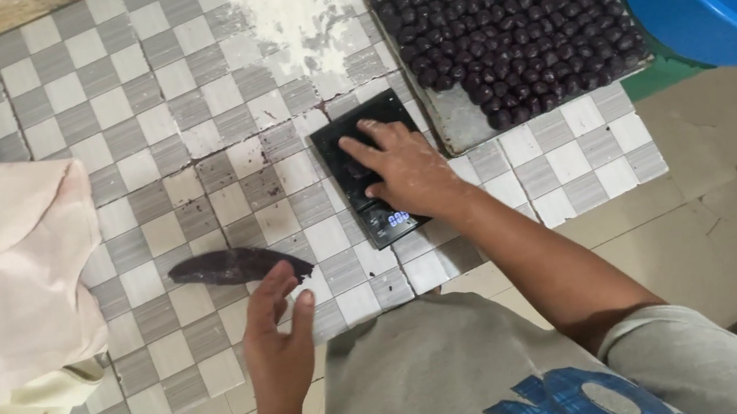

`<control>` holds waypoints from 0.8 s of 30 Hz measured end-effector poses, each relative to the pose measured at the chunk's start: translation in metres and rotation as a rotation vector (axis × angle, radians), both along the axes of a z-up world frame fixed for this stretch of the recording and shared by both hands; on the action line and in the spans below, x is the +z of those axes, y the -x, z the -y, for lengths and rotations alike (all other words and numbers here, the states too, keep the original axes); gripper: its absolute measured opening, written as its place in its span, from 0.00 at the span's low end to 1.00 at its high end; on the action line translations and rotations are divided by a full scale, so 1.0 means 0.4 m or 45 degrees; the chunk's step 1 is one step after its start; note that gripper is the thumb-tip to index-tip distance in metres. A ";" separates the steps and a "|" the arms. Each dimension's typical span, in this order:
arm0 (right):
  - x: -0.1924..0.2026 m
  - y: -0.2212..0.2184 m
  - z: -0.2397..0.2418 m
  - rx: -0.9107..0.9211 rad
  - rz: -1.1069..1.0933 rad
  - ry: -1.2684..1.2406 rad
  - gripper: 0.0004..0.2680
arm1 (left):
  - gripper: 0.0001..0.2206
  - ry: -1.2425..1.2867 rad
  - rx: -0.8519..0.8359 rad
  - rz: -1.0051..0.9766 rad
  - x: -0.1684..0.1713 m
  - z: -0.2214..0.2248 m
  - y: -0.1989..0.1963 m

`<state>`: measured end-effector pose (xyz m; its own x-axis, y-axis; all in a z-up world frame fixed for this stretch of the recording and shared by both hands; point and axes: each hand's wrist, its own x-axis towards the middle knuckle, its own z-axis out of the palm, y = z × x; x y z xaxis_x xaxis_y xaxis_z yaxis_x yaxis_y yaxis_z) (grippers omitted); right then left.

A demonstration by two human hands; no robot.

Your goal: Weighing small portions of dark dough on a digital scale and rolling them into uniform balls in a bakery production area.

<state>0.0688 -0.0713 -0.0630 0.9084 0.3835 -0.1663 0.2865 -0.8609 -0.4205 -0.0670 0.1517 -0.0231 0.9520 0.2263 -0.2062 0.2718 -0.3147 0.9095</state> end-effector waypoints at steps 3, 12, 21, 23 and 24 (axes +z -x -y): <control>-0.139 -0.012 -0.028 0.212 0.565 -0.050 0.13 | 0.19 -0.642 -0.328 0.084 -0.068 -0.045 -0.020; -0.036 0.099 -0.063 -0.427 -0.380 -1.106 0.10 | 0.22 -1.653 -0.795 0.454 -0.222 -0.059 -0.084; -0.002 0.194 -0.138 -0.592 -0.566 -1.364 0.14 | 0.05 -0.589 -0.567 0.670 -0.159 -0.027 -0.084; -0.003 0.218 -0.160 -0.423 -0.430 -1.261 0.14 | 0.07 -0.814 -0.469 0.847 -0.130 -0.017 -0.069; -0.003 0.225 -0.164 -0.430 -0.413 -1.264 0.14 | 0.07 -0.811 -0.477 0.863 -0.127 -0.016 -0.065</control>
